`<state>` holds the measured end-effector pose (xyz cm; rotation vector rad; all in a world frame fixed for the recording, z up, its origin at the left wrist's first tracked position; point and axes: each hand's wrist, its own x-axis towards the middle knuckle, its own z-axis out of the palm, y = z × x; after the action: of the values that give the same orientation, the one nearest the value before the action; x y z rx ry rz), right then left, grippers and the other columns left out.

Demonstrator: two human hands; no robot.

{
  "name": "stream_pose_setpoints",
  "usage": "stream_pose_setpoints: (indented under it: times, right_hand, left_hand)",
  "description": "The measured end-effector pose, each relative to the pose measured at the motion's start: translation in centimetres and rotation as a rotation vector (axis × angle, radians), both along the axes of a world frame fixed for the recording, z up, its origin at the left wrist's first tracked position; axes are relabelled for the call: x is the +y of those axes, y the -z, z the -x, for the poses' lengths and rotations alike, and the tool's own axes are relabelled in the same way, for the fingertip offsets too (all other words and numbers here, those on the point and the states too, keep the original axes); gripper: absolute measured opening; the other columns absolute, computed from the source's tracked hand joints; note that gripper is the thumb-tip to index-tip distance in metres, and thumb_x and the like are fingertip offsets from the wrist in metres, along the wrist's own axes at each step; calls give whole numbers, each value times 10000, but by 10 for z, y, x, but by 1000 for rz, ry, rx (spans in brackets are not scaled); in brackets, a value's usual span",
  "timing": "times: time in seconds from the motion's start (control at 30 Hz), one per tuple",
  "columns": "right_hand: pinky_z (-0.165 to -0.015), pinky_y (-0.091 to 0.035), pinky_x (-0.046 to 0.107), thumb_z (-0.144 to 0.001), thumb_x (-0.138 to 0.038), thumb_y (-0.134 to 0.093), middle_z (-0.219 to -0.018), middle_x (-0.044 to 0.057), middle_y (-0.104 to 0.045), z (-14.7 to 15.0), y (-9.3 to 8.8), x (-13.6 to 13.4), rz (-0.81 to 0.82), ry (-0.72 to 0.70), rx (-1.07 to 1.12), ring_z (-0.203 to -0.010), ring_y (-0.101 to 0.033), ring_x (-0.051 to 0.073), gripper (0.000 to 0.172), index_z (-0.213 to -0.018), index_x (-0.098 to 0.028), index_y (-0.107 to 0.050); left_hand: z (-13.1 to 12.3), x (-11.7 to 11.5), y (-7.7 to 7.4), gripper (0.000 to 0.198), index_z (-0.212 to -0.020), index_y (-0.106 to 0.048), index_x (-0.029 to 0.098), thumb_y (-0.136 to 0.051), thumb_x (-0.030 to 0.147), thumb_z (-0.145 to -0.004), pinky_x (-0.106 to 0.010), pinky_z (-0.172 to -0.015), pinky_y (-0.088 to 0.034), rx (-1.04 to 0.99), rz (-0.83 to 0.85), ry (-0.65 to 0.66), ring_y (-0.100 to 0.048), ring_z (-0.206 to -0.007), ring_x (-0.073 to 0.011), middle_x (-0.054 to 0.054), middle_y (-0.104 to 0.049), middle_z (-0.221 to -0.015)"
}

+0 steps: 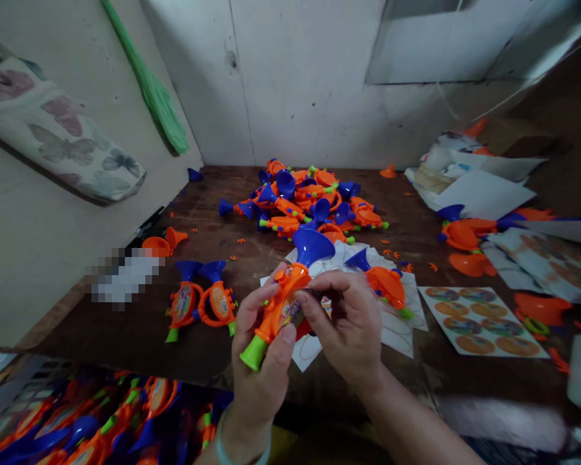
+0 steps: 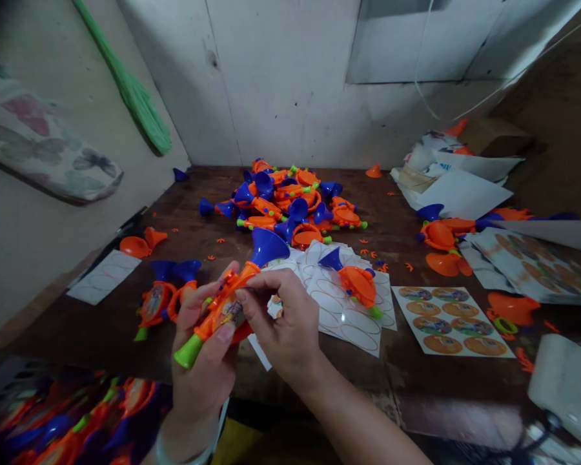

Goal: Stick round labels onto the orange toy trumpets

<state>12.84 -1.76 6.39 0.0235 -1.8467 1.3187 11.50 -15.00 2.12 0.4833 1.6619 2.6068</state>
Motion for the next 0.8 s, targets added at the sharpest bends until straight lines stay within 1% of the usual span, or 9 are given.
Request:
stream_pose_setpoints:
  times: [0.2,0.33,0.4,0.47,0.53,0.6,0.7,0.73,0.8]
  right_hand:
    - [-715,-611,313,-970,-109,-773,-922,-16,-773,0,-1,-3,-162,27,37,-805,-727,169,224,-1055,-293,-678]
    - [-822,-635,394,-983,-111,-756,-929,-9,-760,1,-2,-4,-268,55,57,-893,-728,216,265,-1108,-325,-664]
    - [-869,-632,435,-983,-141,-764,-1024,25,-746,5,1,0,-311,127,59,-997,-715,250,286,-1164,-334,-656]
    - [-829,-620,425,-986,-175,-757,-1188,72,-694,9,3,5,-292,228,48,-1115,-683,274,321,-1237,-328,-628]
    - [-791,-602,408,-992,-230,-745,-1310,101,-624,13,4,9,-217,279,24,-1208,-646,291,355,-1296,-323,-588]
    - [-883,-608,457,-976,-358,-775,-1420,119,-577,14,4,8,-175,212,-18,-1328,-604,326,463,-1374,-327,-540]
    - [-1081,-566,565,-938,-548,-814,-1614,152,-479,16,7,7,-204,76,-101,-1518,-497,384,715,-1505,-323,-439]
    - [-1103,-555,572,-952,-555,-801,-1637,159,-464,19,10,10,-211,83,-114,-1537,-488,384,727,-1522,-318,-416]
    - [-1099,-553,554,-1004,-507,-747,-1596,168,-513,25,20,22,-191,156,-129,-1497,-536,361,648,-1515,-298,-407]
  left_hand:
    - [-7,1,0,421,-1411,-693,342,-786,256,-1010,-524,-1298,-488,-5,-22,-36,-617,-1525,-333,-72,-613,-1676]
    - [-9,3,-2,424,-1404,-682,332,-789,270,-998,-511,-1272,-519,-9,-9,-84,-610,-1529,-341,-78,-617,-1664]
    - [-10,3,-2,419,-1399,-682,328,-783,269,-997,-519,-1265,-527,-3,1,-114,-610,-1528,-346,-81,-619,-1658]
    - [-11,2,-2,408,-1397,-680,333,-765,256,-1005,-539,-1252,-540,32,-8,-125,-601,-1537,-357,-80,-622,-1657]
    - [-11,1,-1,402,-1395,-676,335,-752,251,-1010,-556,-1239,-552,76,-13,-132,-586,-1554,-372,-83,-622,-1660]
    - [-12,0,1,408,-1399,-677,334,-754,256,-1006,-557,-1242,-550,99,2,-146,-567,-1571,-379,-81,-621,-1666]
    - [-11,-2,3,421,-1409,-693,346,-758,250,-1004,-528,-1254,-543,93,-15,-135,-575,-1568,-360,-69,-652,-1639]
    - [-10,-3,4,429,-1412,-698,351,-765,249,-1001,-524,-1237,-560,85,-33,-106,-597,-1548,-359,-70,-665,-1625]
    - [-7,-10,4,425,-1398,-715,360,-782,259,-991,-524,-1191,-599,66,-61,-57,-641,-1504,-363,-73,-680,-1607]
